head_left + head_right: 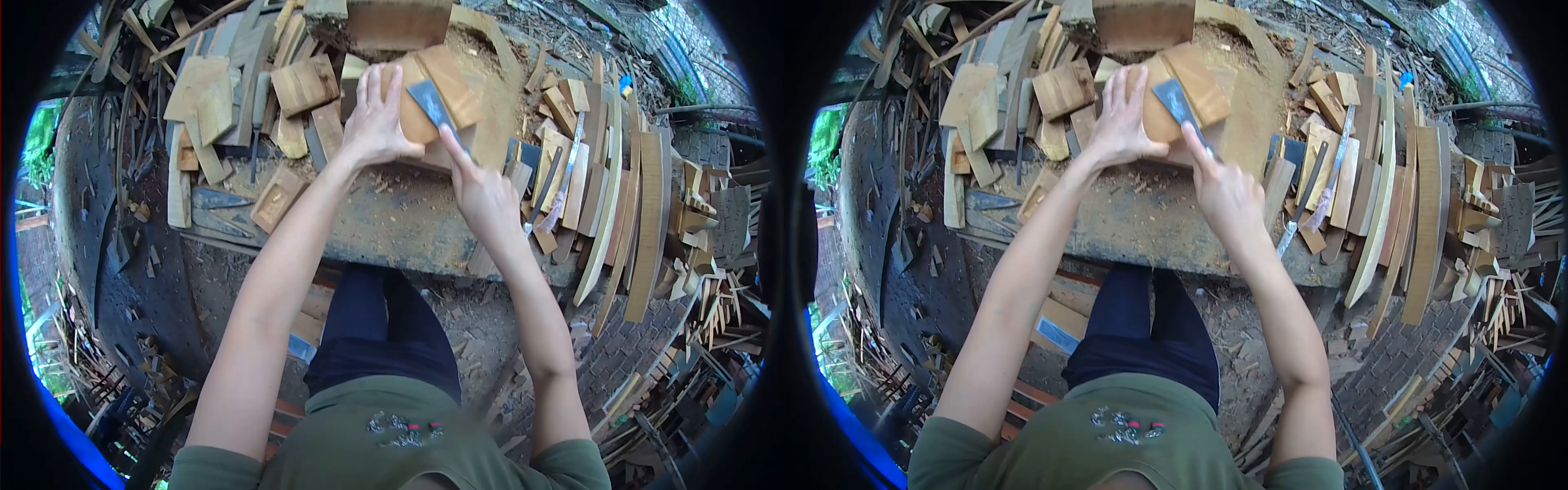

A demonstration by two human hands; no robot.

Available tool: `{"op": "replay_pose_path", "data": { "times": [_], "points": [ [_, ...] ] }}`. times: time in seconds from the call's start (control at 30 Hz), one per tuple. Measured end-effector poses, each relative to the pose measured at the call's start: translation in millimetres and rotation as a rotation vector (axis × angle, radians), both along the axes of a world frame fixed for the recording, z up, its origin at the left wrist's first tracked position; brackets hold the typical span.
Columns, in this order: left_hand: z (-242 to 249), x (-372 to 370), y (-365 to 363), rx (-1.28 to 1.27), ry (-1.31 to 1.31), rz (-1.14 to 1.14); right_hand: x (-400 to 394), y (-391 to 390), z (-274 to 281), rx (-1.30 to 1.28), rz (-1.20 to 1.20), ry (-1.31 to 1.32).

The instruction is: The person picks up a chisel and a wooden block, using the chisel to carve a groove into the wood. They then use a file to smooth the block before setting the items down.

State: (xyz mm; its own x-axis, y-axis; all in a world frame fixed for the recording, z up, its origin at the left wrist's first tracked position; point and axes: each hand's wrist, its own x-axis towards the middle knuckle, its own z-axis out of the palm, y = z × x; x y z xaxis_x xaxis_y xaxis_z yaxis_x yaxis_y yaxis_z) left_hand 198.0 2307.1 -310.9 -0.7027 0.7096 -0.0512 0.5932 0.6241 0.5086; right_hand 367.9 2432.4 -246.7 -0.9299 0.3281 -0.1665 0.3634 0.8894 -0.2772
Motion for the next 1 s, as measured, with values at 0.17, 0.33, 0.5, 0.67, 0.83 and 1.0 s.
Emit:
{"op": "replay_pose_path", "data": {
  "times": [0.17, 0.33, 0.5, 0.67, 0.83, 1.0],
  "points": [
    [-6, -7, -1, -0.006, 0.043, -0.025, -10, 6, -5, -0.049, -0.007, -0.075],
    [-2, -12, -7, 0.094, -0.018, -0.065, -46, 8, -11, -0.033, 0.015, -0.022],
    [-22, -14, 8, 0.238, -0.109, 0.193, -43, 8, -20, -0.017, -0.014, 0.0],
    [-22, -3, 38, 0.278, -0.093, 0.633, -36, 1, -17, -0.069, -0.052, 0.01],
    [-29, -3, 36, 0.24, 0.014, 0.632, 0, -4, 2, -0.064, -0.044, -0.056],
    [-27, -4, 30, 0.222, -0.004, 0.578, -30, -4, -2, -0.078, -0.05, -0.002]
  ]
}}
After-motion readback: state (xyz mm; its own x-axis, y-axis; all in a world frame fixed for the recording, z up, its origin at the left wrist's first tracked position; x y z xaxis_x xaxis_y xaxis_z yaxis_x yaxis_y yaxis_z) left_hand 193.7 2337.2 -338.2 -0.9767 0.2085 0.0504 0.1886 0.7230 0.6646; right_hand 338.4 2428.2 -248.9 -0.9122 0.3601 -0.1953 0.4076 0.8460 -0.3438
